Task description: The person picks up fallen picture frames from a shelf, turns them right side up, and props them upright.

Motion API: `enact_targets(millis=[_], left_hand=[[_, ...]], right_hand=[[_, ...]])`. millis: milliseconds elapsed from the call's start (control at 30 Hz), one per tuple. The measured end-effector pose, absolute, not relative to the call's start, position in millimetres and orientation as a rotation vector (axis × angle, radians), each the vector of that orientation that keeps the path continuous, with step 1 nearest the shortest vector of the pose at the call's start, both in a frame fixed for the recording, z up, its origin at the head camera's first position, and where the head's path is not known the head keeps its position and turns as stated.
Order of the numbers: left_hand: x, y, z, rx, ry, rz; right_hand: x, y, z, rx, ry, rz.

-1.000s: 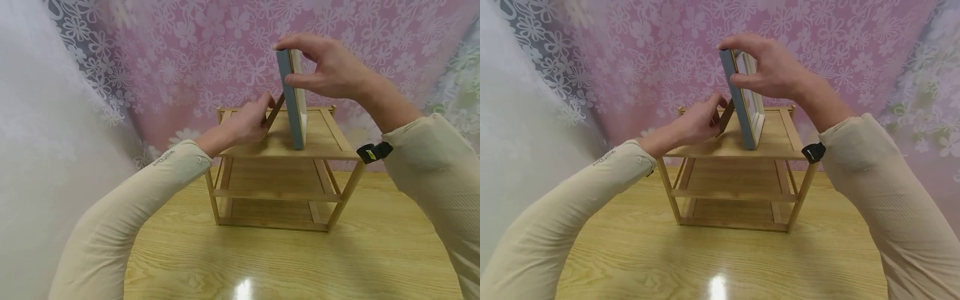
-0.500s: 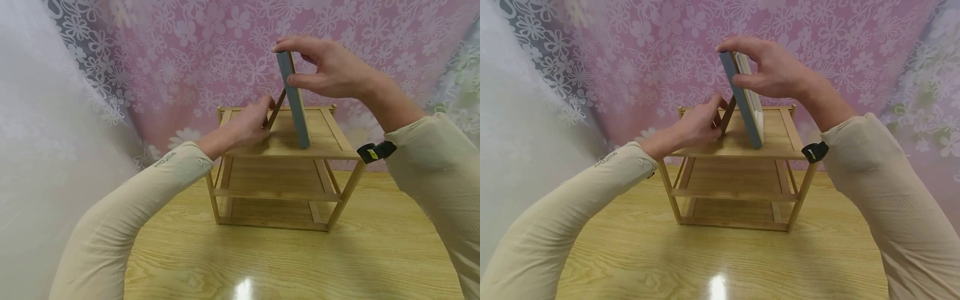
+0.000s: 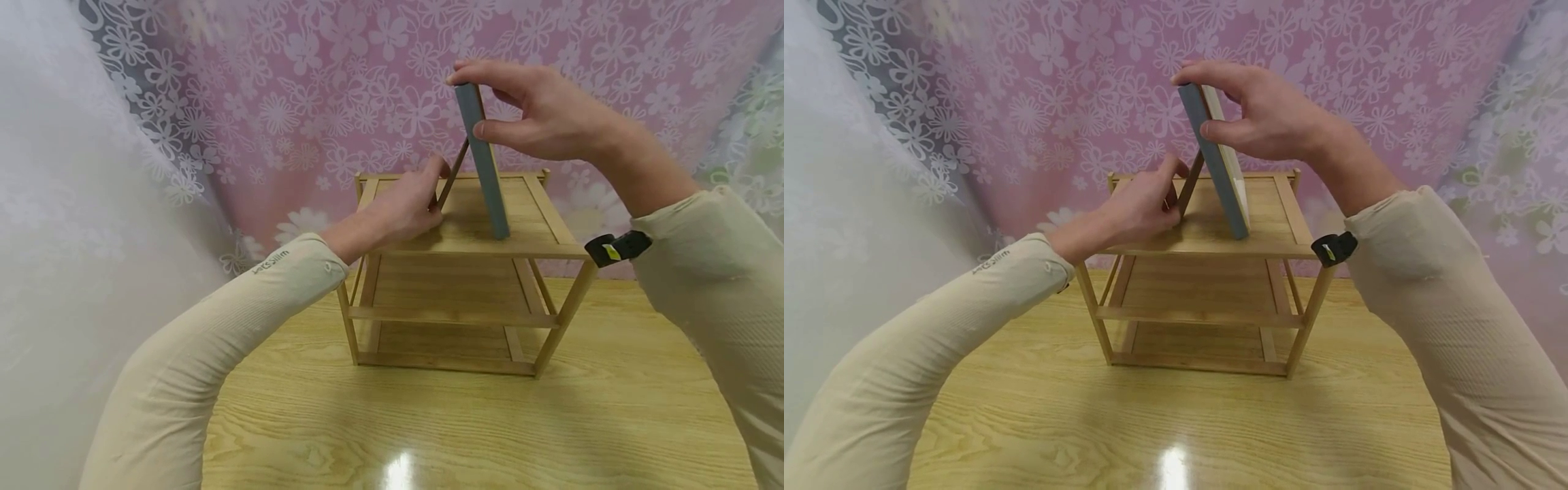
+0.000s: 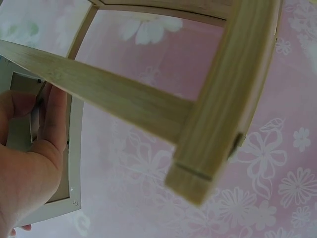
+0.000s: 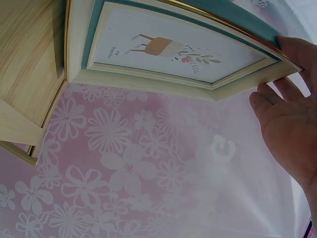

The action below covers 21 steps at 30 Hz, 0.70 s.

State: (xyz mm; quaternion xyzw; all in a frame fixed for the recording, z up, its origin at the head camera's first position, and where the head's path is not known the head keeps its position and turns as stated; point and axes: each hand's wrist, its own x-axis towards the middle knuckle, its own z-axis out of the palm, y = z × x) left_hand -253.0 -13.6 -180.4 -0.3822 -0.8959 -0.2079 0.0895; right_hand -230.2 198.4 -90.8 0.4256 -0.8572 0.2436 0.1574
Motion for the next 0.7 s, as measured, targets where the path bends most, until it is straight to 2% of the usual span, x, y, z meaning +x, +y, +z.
enact_targets(millis=[700], left_hand=[[-250.9,-13.6,-184.7,-1.128,-2.654,-0.674]], right_hand=[[-233.5,197.9,-95.1,1.134,-2.45,0.717]])
